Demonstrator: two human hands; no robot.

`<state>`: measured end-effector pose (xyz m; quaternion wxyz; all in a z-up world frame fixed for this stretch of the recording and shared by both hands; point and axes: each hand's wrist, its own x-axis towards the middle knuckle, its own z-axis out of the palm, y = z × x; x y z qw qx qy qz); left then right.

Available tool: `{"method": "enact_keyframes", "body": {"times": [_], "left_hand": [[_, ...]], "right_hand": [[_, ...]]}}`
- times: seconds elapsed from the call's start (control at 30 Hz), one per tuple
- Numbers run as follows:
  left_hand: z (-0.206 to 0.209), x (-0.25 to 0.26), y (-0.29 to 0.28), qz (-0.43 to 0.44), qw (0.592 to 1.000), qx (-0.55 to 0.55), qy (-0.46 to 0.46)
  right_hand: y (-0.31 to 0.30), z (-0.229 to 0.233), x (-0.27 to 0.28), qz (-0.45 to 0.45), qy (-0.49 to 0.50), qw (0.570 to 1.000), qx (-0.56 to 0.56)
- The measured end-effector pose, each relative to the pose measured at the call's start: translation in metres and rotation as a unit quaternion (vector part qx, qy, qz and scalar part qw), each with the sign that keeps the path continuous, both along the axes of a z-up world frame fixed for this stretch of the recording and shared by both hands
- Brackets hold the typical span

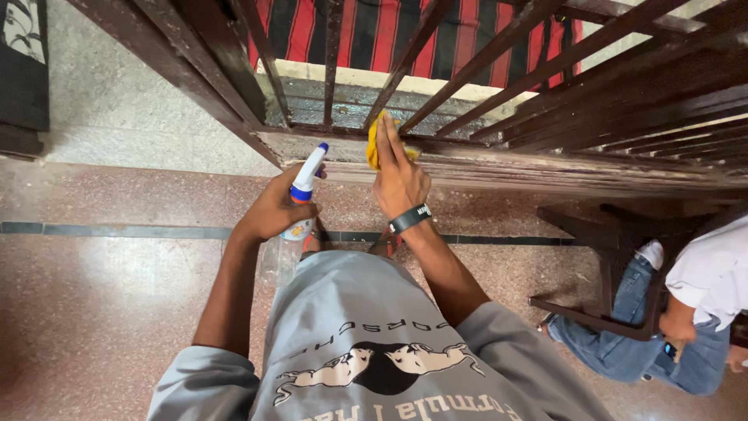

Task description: The person cleans the metal bars of a gate using a spray bottle and a yellow cloth, wiping the individual bars and the frame.

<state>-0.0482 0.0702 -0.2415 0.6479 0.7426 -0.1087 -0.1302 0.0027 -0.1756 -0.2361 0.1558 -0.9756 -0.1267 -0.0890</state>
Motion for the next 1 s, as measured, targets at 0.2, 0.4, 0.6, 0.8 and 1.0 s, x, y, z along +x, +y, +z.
{"method": "enact_keyframes", "body": {"times": [0.2,0.4,0.6,0.8,1.0], "left_hand": [[-0.002,-0.001,-0.003,-0.020,0.999,0.017,0.042],[-0.003,-0.001,0.006,-0.018,1.000,0.025,0.002],[0.000,-0.003,0.019,-0.016,0.999,0.032,0.004],[-0.009,0.000,0.042,-0.025,0.998,0.052,-0.034],[-0.024,-0.002,0.060,-0.041,0.997,0.071,-0.010]], "right_hand": [[0.007,-0.022,0.023,-0.004,-0.022,0.999,0.031],[0.009,0.008,-0.017,0.040,-0.002,0.981,0.189],[0.063,0.025,-0.008,0.067,-0.091,0.968,0.223],[0.074,-0.004,-0.004,0.037,-0.133,0.959,0.248],[0.086,-0.016,-0.006,0.025,-0.134,0.972,0.190]]}}
